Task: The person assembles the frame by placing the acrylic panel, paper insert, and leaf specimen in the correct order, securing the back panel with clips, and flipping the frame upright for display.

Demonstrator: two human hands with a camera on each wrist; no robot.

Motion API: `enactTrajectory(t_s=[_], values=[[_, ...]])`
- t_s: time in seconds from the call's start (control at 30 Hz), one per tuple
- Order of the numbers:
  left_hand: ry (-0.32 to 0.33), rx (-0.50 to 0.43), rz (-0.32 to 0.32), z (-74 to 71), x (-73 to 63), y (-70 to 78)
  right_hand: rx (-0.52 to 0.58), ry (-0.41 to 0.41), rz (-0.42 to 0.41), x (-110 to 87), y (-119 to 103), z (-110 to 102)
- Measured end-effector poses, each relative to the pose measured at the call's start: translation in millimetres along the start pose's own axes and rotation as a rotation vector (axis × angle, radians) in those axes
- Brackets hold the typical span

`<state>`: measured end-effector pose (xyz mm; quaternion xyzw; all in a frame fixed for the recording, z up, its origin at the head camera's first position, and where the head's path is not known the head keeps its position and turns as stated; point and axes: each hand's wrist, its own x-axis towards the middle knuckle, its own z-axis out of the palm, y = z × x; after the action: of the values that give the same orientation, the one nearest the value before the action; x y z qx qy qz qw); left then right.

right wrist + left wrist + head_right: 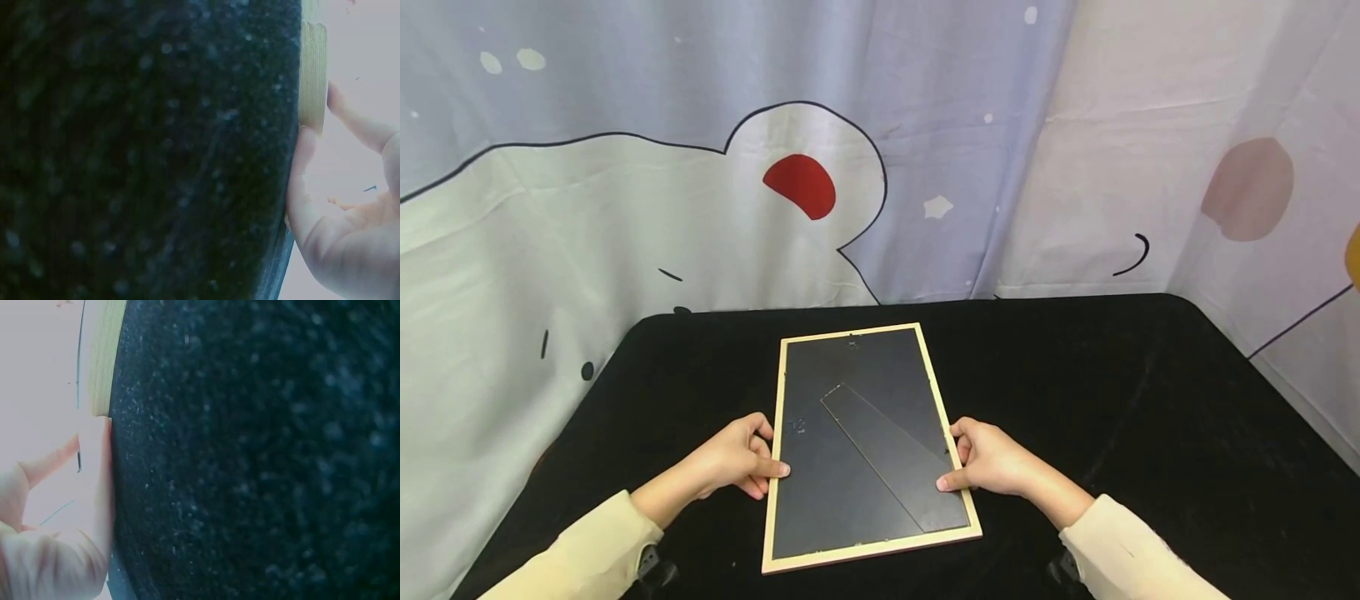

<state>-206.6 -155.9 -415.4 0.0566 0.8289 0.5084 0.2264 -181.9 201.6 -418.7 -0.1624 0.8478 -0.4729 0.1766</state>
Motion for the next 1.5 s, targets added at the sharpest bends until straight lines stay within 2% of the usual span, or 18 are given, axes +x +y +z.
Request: enactTrajectory(t_s=[0.4,0.63,0.83,1.1,1.3,1.5], values=[[0.017,0.021,0.021,2.6,-0.1,0.7,-0.015,-0.003,0.007,0.7,-3,-1],[-0.047,-0.032,0.082,-1.6,-4.3,-9.4,-0.05,-0.022,-0.005,1.9,-4,-1],[-0.089,-0.048,0.104,3.3,-14.1,-12.4,-0.043,-0.036,-0.013,-10.0,-3,3],[-0.121,-0.072,0.105,10.9,-31.4,-11.4,-0.027,-0.027,-0.031,-33.4,-1,14],[-0.133,-0.061,0.104,12.2,-36.2,-11.9,-0.034,-0.016,-0.05,-43.0,-2,19],[-0.15,-0.058,0.069,6.1,-30.8,-9.5,0.073,-0.111,-0.002,-39.5,-3,9]])
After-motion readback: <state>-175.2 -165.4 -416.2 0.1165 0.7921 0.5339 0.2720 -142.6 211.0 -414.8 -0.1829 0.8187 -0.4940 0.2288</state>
